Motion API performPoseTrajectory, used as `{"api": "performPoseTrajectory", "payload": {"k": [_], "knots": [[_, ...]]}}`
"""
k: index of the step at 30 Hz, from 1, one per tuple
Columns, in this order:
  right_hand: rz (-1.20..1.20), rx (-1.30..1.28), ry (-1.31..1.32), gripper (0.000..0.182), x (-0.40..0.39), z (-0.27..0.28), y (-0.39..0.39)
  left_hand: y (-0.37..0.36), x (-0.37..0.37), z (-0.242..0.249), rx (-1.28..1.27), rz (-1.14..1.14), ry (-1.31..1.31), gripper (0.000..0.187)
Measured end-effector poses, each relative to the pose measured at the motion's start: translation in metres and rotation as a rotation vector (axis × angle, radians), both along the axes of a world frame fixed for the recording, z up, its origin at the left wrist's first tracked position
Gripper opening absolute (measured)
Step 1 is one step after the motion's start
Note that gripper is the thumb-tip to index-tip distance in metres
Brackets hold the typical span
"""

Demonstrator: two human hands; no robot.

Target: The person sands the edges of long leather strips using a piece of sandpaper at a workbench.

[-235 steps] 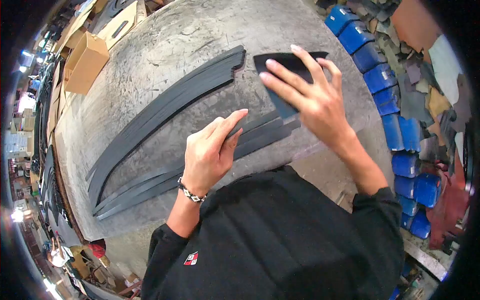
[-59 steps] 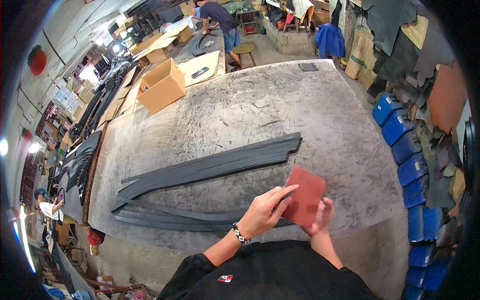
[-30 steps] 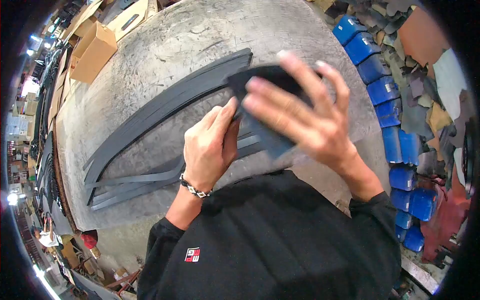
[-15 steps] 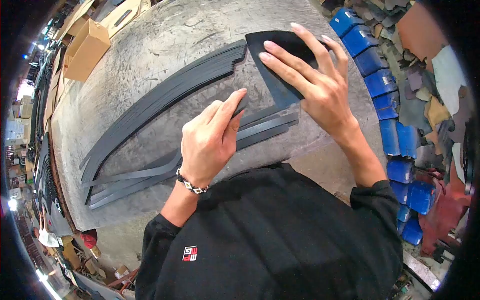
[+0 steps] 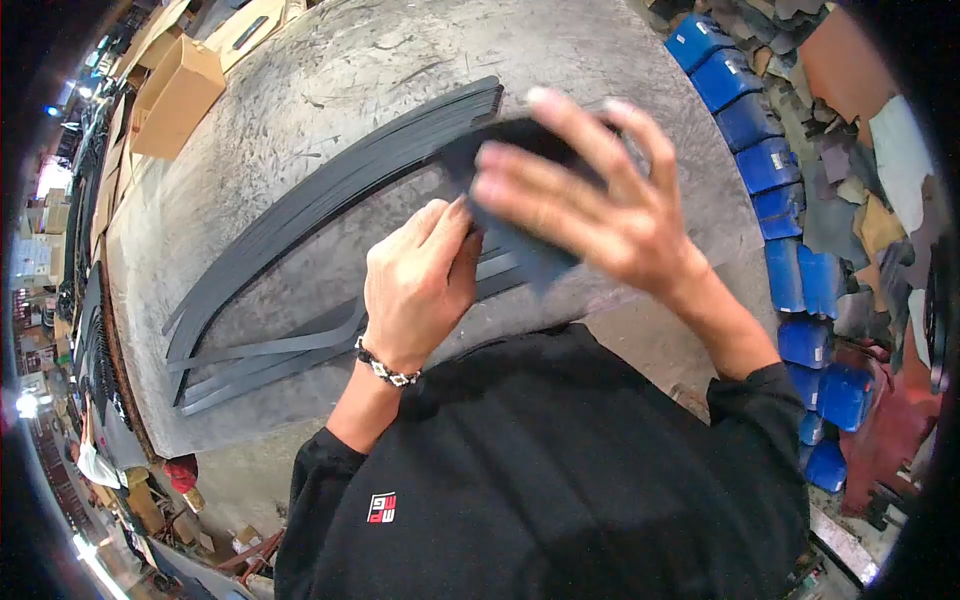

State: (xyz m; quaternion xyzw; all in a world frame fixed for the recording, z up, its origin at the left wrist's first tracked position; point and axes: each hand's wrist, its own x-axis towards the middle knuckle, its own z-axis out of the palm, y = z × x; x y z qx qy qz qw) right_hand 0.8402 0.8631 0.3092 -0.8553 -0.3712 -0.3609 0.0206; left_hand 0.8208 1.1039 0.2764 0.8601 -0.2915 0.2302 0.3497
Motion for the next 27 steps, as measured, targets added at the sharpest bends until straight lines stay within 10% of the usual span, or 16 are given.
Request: {"api": "performPoseTrajectory", "payload": {"k": [27], "knots": [[0.025,0.087,0.081,0.044,0.013,0.001,0.016,0.012,-0.013,0.002,-0.208,0.132,0.009,0.025]]}}
